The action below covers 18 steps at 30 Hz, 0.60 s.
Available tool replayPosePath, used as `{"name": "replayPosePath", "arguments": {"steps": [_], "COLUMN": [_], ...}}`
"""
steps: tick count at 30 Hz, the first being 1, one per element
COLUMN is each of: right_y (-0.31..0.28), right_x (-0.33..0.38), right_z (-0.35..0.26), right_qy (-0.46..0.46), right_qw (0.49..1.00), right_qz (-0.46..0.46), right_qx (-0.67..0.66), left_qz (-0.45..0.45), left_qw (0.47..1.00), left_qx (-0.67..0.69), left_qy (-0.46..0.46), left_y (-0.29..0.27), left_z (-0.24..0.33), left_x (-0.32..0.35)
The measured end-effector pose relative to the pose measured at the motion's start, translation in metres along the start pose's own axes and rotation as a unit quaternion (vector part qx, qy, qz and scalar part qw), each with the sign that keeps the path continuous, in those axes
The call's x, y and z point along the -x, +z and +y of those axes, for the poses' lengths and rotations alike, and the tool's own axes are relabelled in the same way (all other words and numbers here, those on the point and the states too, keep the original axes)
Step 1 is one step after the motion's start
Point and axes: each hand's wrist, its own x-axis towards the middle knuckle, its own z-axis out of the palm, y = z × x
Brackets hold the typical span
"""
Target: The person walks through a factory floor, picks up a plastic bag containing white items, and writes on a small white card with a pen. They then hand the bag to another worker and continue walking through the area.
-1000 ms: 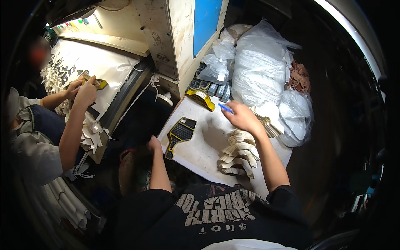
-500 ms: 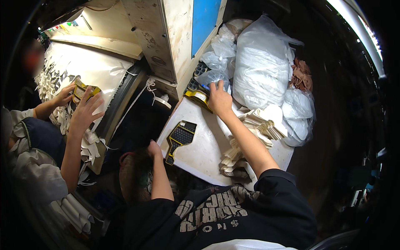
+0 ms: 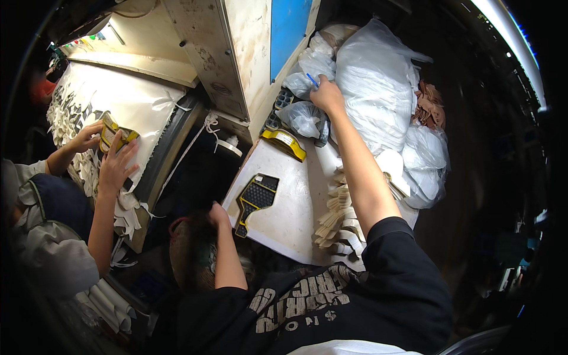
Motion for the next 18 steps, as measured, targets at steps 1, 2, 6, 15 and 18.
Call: {"name": "replayPosePath", "arguments": {"steps": [1, 2, 6, 15, 18], "right_y": [0.006, 0.013, 0.023, -0.027, -0.071], "right_x": [-0.015, -0.026, -0.016, -0.044, -0.018], "right_z": [0.008, 0.018, -0.003, 0.025, -0.006], "right_qy": [0.022, 0.012, 0.027, -0.036, 0.012], "right_qw": [0.999, 0.997, 0.997, 0.992, 0.946], "right_qz": [-0.036, -0.073, -0.062, -0.042, -0.134], "right_qx": [0.003, -0.028, 0.023, -0.113, -0.296], "left_qz": [0.000, 0.000, 0.011, 0.005, 0.009], "left_qw": [1.000, 1.000, 1.000, 0.999, 1.000], "left_qx": [0.008, 0.015, 0.012, -0.034, -0.020], "left_qy": [-0.004, -0.008, -0.024, -0.002, -0.004], "left_y": [0.003, 0.006, -0.001, 0.009, 0.003], "left_z": [-0.001, -0.001, -0.004, -0.002, -0.015], "left_x": [-0.001, -0.001, -0.002, 0.002, -0.018]}}
